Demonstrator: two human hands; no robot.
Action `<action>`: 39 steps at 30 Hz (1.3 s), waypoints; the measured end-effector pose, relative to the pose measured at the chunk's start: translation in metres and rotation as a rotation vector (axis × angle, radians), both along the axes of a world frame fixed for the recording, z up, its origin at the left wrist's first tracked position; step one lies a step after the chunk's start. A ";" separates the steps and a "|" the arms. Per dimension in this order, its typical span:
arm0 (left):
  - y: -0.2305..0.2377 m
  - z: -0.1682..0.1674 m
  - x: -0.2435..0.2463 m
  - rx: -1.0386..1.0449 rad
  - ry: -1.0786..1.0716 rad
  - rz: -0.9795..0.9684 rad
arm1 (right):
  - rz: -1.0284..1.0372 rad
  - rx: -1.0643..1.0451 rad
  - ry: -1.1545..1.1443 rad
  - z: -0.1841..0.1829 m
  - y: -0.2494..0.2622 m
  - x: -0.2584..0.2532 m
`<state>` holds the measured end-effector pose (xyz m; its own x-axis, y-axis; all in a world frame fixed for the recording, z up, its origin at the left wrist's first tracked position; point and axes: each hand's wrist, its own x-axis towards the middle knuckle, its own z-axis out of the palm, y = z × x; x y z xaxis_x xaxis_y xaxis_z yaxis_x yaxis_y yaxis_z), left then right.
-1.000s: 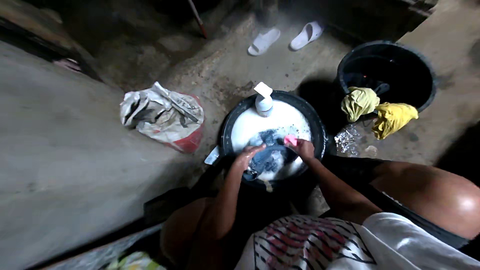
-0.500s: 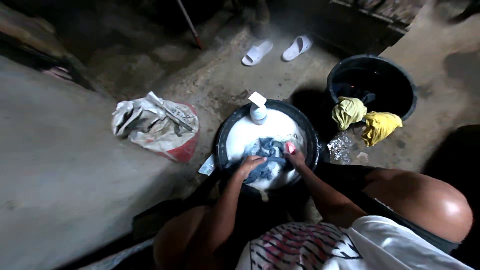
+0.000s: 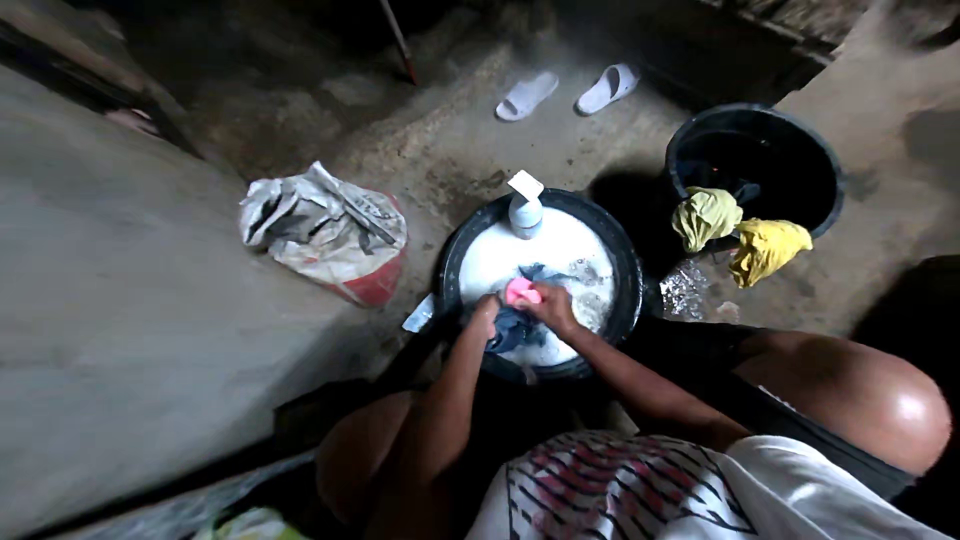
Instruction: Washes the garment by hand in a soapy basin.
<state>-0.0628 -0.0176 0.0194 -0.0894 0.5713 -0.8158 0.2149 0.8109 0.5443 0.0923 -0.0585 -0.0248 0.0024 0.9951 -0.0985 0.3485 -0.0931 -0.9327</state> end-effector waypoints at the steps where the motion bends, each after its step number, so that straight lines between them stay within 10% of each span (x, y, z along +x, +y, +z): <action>1: -0.003 0.008 0.001 0.033 0.003 0.036 | -0.003 0.118 0.059 0.014 0.005 -0.020; 3: -0.004 0.019 0.007 0.066 -0.032 0.081 | 0.020 0.167 0.025 0.011 0.008 -0.024; 7: 0.007 0.009 0.004 -0.031 -0.099 -0.072 | 0.230 -0.437 -0.512 -0.055 0.015 0.070; 12: 0.014 -0.011 -0.004 0.223 0.056 -0.466 | -0.328 -0.498 -0.368 -0.053 0.038 0.096; 16: 0.021 -0.028 0.001 0.464 0.106 -0.706 | -0.275 -0.630 -0.406 -0.090 0.047 0.105; 20: 0.016 -0.030 0.006 0.354 -0.055 -0.456 | -0.022 -0.831 -0.336 -0.119 0.025 0.096; 26: 0.017 -0.037 0.006 0.194 -0.090 -0.088 | -0.564 -0.491 0.161 -0.079 0.003 0.063; 35: -0.010 -0.001 -0.002 0.189 0.029 -0.157 | 0.108 0.283 0.147 0.007 0.008 -0.026; 39: 0.005 -0.012 0.008 -0.075 -0.086 -0.051 | 0.214 -0.274 -0.295 -0.062 0.006 0.047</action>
